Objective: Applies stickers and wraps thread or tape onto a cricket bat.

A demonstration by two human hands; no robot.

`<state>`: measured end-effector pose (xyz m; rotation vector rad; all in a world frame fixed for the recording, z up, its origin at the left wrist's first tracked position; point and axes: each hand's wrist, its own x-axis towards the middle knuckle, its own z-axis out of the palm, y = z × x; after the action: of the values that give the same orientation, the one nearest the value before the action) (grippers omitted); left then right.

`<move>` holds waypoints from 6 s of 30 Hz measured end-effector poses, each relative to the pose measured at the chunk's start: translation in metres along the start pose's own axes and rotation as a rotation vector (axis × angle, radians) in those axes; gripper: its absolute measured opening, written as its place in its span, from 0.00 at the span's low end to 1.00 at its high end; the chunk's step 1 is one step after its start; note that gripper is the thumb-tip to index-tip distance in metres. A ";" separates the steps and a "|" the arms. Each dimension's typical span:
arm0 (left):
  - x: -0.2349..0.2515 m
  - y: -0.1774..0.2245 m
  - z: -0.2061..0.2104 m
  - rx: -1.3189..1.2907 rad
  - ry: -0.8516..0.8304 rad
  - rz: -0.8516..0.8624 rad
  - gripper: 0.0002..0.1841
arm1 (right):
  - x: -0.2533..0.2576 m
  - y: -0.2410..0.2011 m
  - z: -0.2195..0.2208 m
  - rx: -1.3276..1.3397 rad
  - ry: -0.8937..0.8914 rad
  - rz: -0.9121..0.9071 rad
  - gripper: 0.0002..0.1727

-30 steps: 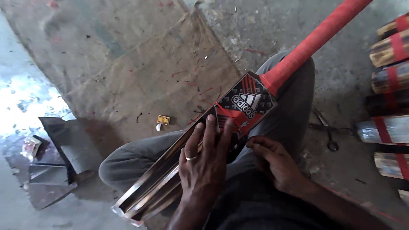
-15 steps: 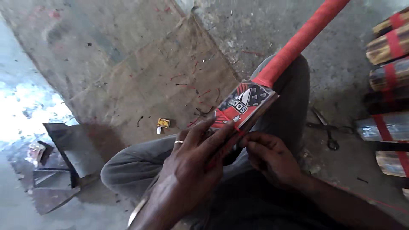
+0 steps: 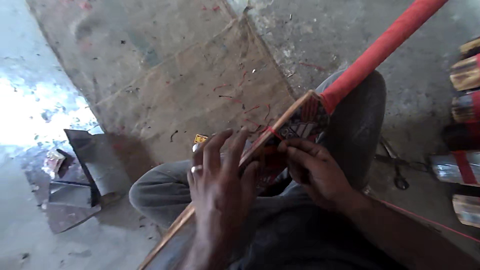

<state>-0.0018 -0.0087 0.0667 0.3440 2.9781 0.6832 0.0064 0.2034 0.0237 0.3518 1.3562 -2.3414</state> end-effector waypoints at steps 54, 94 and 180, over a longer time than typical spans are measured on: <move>-0.044 0.024 0.055 0.460 0.087 0.049 0.40 | -0.011 -0.014 0.021 -0.120 0.056 0.061 0.14; 0.021 -0.032 -0.011 -0.863 -0.806 -0.120 0.46 | -0.021 0.014 -0.010 0.159 -0.125 -0.013 0.11; 0.013 -0.020 -0.013 -0.834 -0.807 -0.064 0.47 | -0.045 0.011 -0.012 0.181 -0.112 0.021 0.10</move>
<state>-0.0202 -0.0287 0.0694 0.3355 1.7630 1.2958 0.0516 0.2192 0.0280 0.2815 1.0882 -2.4337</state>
